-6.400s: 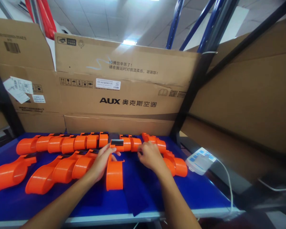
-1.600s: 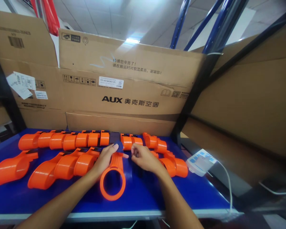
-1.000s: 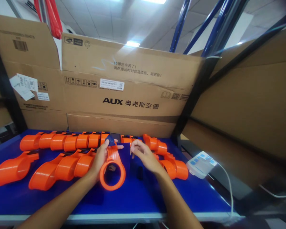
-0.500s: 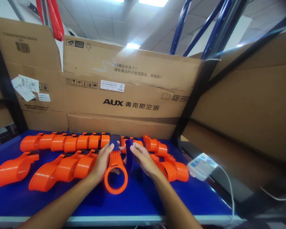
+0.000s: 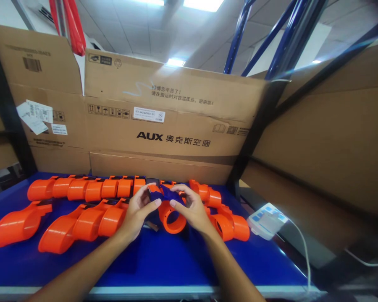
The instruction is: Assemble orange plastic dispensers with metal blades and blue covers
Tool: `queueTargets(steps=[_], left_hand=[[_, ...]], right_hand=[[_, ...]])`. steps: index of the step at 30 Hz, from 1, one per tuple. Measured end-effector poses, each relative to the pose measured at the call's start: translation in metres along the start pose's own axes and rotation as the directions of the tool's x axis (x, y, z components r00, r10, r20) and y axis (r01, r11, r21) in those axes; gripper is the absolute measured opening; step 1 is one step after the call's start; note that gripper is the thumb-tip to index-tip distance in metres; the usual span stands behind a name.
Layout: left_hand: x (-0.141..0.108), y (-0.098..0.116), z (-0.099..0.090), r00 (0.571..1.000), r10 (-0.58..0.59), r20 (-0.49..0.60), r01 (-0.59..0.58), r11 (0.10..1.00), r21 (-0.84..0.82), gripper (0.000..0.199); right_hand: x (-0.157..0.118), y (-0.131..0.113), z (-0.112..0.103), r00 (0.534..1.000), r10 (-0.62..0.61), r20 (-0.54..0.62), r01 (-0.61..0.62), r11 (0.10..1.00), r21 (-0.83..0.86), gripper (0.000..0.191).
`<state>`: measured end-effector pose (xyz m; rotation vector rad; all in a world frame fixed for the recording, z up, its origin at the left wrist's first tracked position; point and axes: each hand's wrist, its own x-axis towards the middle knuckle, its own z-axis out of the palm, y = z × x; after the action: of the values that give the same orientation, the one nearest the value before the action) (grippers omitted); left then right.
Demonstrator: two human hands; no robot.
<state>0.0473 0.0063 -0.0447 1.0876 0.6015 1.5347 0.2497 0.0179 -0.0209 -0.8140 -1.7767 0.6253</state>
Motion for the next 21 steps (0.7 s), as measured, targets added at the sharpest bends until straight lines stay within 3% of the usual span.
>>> queueTargets(steps=[15,21], left_hand=[[-0.004,0.006,-0.001,0.997,0.056,0.058,-0.054,0.998,-0.029,0.059],[-0.005,0.007,-0.004,0.991,0.093,0.096,-0.094,0.996,-0.001,0.059]], right_hand=[[-0.005,-0.014,0.004,0.995,0.029,0.098,-0.036,0.997,0.070,0.043],[-0.009,-0.016,0.006,0.994,-0.019,0.108,0.035,0.987,-0.156,0.048]])
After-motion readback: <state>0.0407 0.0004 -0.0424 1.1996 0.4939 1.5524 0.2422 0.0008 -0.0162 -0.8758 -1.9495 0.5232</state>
